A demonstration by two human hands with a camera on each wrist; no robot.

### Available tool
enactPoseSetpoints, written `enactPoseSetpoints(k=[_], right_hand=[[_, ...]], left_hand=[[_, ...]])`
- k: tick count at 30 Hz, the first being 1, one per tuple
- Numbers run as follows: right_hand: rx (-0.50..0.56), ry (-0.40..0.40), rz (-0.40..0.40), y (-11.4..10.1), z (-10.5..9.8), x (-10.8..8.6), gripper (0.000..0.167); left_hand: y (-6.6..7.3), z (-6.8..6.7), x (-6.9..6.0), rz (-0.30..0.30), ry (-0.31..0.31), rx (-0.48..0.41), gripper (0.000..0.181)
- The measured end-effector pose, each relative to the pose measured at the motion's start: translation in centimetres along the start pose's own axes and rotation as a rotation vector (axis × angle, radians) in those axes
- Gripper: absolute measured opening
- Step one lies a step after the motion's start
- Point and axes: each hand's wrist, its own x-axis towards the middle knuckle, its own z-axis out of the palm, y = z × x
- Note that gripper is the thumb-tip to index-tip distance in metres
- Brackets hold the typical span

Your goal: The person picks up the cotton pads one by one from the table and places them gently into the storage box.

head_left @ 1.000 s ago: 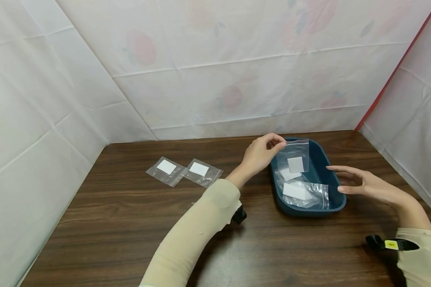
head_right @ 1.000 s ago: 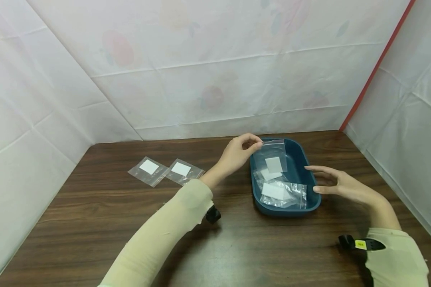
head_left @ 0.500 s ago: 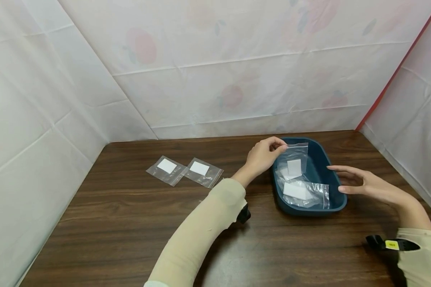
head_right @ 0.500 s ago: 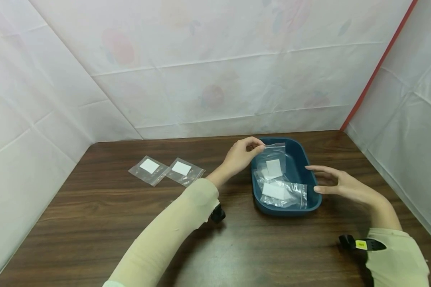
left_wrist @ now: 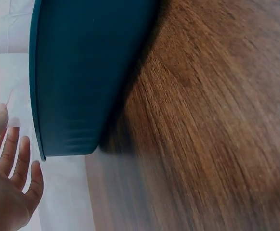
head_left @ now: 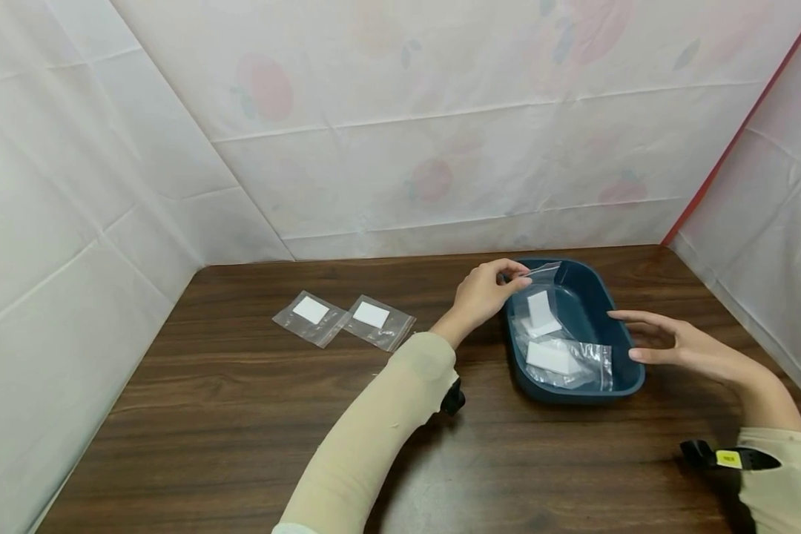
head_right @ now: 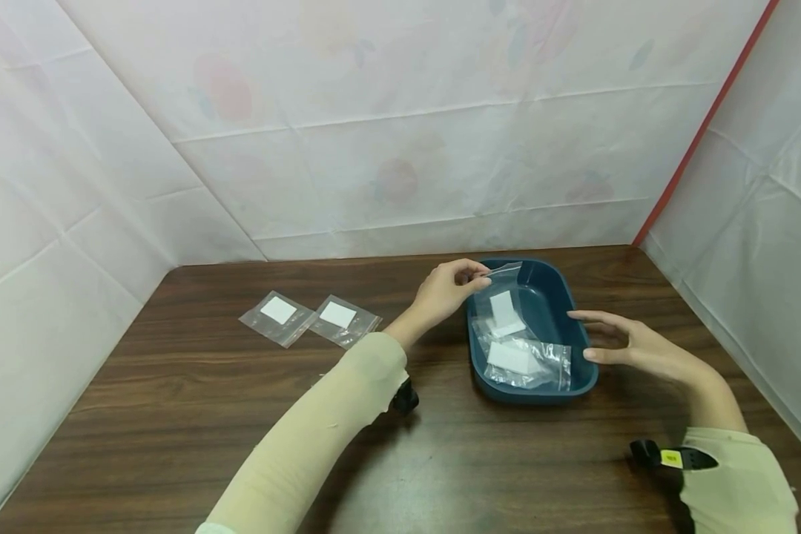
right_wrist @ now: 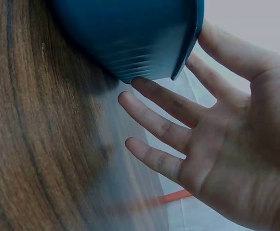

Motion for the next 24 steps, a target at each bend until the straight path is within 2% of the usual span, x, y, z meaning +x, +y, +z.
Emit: enactPoseSetpoints(k=[10,24], right_hand=[[0.010,0.003,0.018,0.0,0.0,-0.2,0.060],[-0.001,0.004,0.005,0.1,-0.1,-0.3,0.060]], left_hand=[[-0.1,-0.7,-0.1,0.032,-0.004,-0.028,0.025],[-0.5,-2.5,-0.8,0.075,-0.007,-0.038,0.025]])
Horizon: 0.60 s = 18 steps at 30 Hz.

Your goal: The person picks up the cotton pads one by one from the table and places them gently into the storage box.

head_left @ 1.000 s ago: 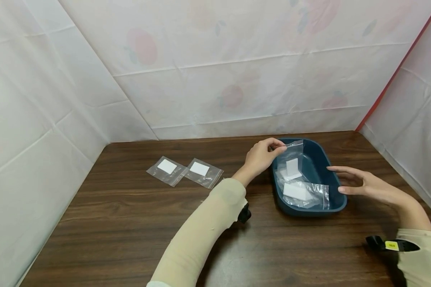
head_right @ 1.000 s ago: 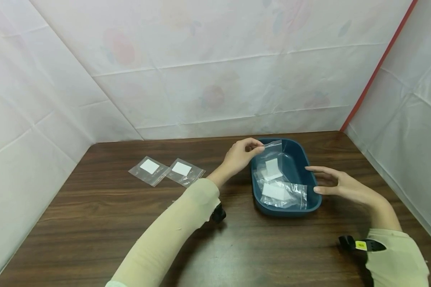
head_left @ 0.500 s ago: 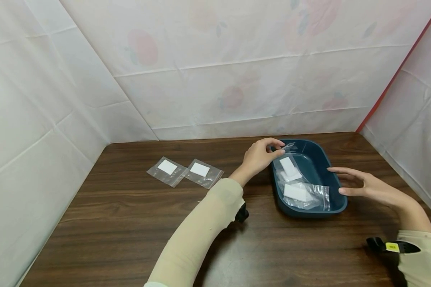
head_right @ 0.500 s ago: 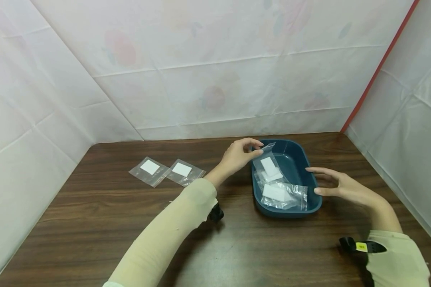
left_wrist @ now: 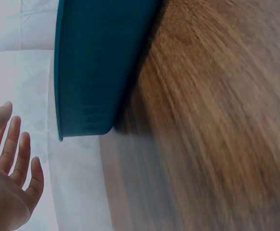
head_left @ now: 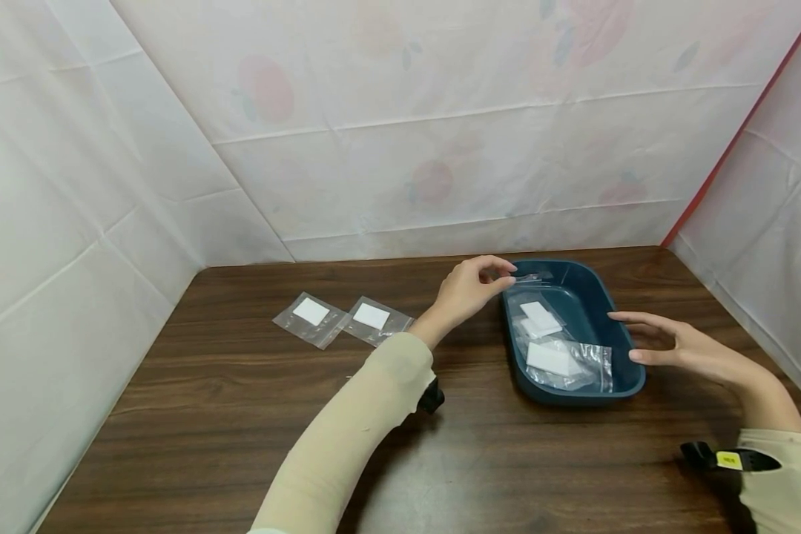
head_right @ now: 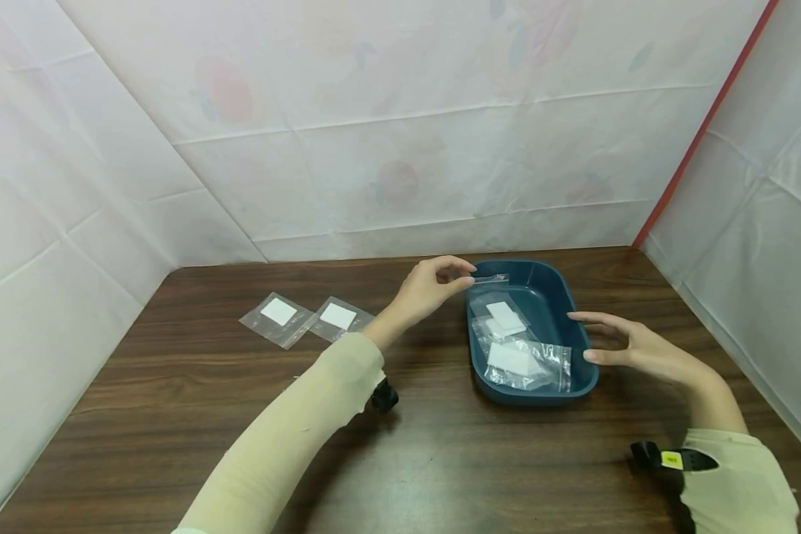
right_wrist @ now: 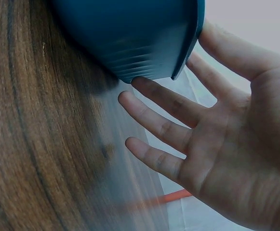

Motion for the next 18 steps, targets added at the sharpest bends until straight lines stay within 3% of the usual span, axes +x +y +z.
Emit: enactPoseSetpoints(k=[9,18], right_hand=[[0.015,-0.006,0.017,-0.2,0.1,0.1,0.060],[0.012,-0.005,0.004,-0.5,0.2,0.5,0.059]], left_hand=[[0.2,-1.8,-0.9,0.040,-0.052,-0.008,0.026],[0.3,-3.7,-2.2,0.023,-0.225,0.009,0.023]])
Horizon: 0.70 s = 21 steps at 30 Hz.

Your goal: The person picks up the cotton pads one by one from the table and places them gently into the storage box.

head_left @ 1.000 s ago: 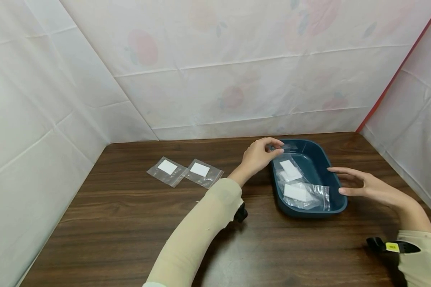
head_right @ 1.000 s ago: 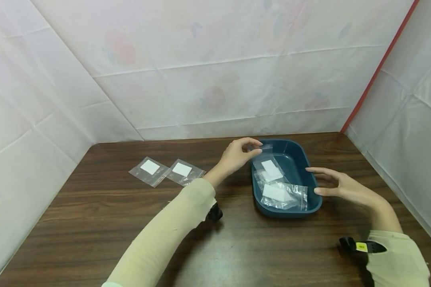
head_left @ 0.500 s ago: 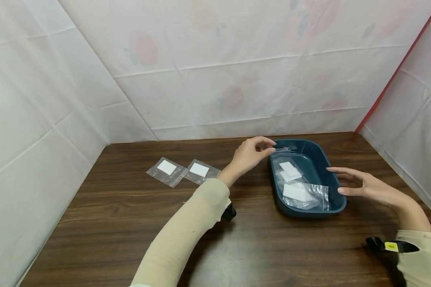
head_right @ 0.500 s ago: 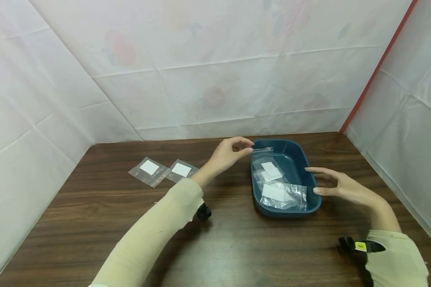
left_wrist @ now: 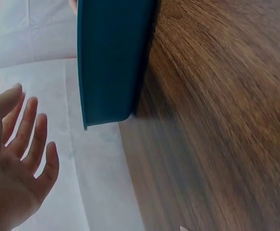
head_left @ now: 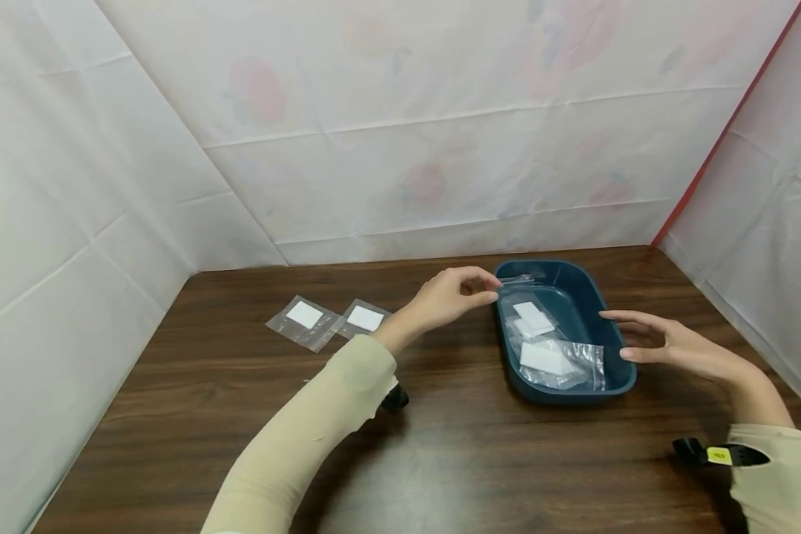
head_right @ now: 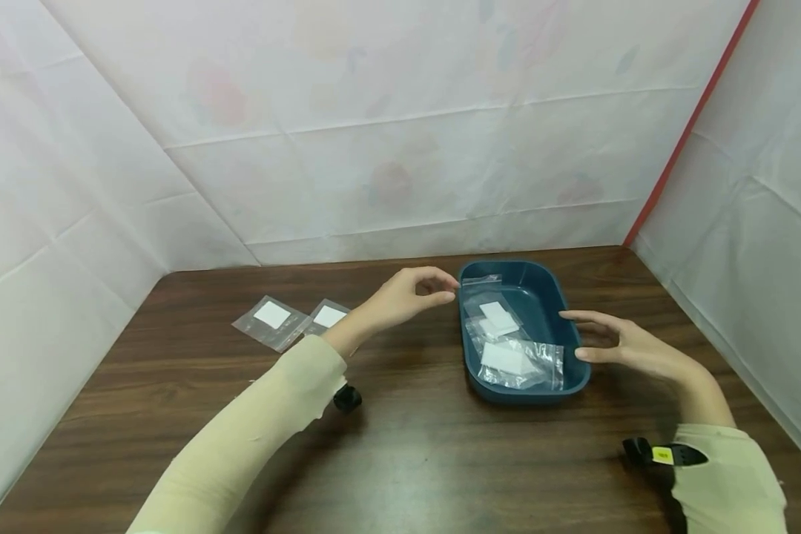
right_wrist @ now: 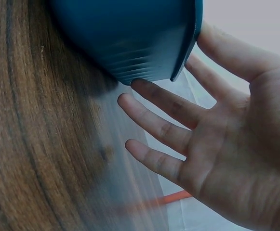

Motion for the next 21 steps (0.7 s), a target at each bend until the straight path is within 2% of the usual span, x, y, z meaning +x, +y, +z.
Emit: enactPoseSetpoints(k=[4,12,17,21], right_hand=[[0.010,-0.003,-0.004,0.0,0.2,0.1,0.059],[-0.026,0.003,0.000,-0.3,0.0,0.0,0.060],[-0.036,0.005,0.001,-0.4,0.0,0.0,0.060],[-0.025,0.001,-0.001,-0.4,0.0,0.0,0.061]], left_hand=[[-0.1,-0.5,-0.7,0.001,-0.042,0.011,0.027],[-0.6,-1.5,-2.1,0.046,-0.145,0.122,0.021],[-1.3,-2.3,-3.0,0.076,-0.153,0.086,0.019],[-1.9,-3.0,-3.6,0.071,-0.143,0.046,0.019]])
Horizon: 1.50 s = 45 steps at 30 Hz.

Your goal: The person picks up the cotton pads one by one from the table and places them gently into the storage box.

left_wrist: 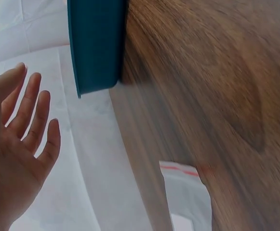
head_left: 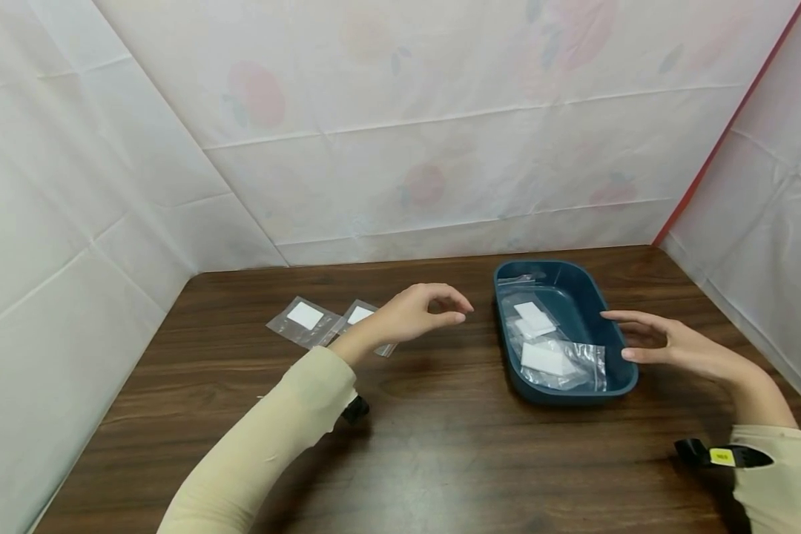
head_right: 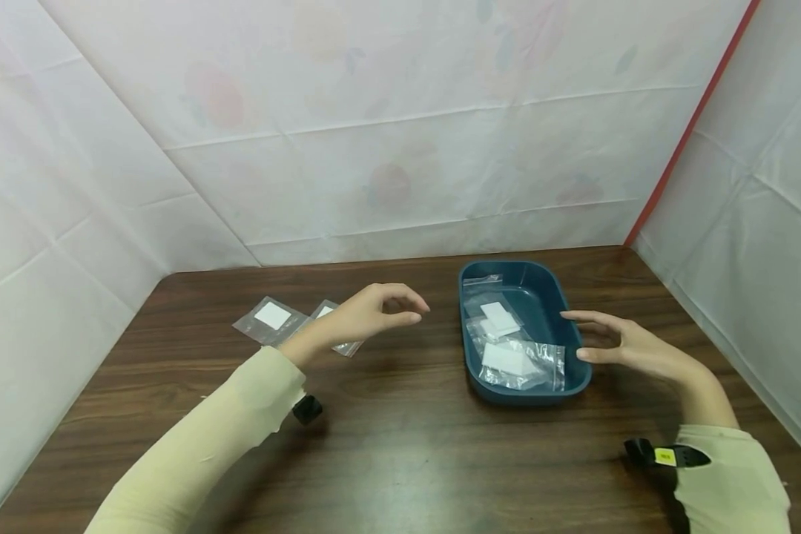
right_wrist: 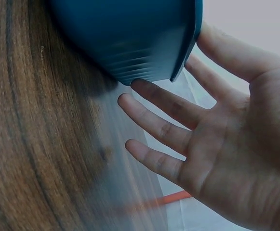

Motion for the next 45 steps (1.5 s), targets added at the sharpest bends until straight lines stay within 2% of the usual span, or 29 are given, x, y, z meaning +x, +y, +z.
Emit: enactPoseSetpoints(k=[8,20,33,45], right_hand=[[0.001,0.001,-0.004,0.2,0.0,0.1,0.060],[0.010,0.002,-0.011,0.4,0.0,0.2,0.060],[0.022,0.006,-0.012,0.5,0.0,0.3,0.059],[0.034,0.002,-0.017,0.6,0.0,0.2,0.059]], left_hand=[[-0.9,-1.0,-1.3,-0.020,0.031,-0.091,0.023],[-2.0,-1.7,-2.6,-0.028,0.060,-0.102,0.021],[-3.2,-2.5,-4.0,-0.071,0.096,-0.051,0.021],[-5.4,-2.8,-5.5,-0.138,0.097,-0.004,0.023]])
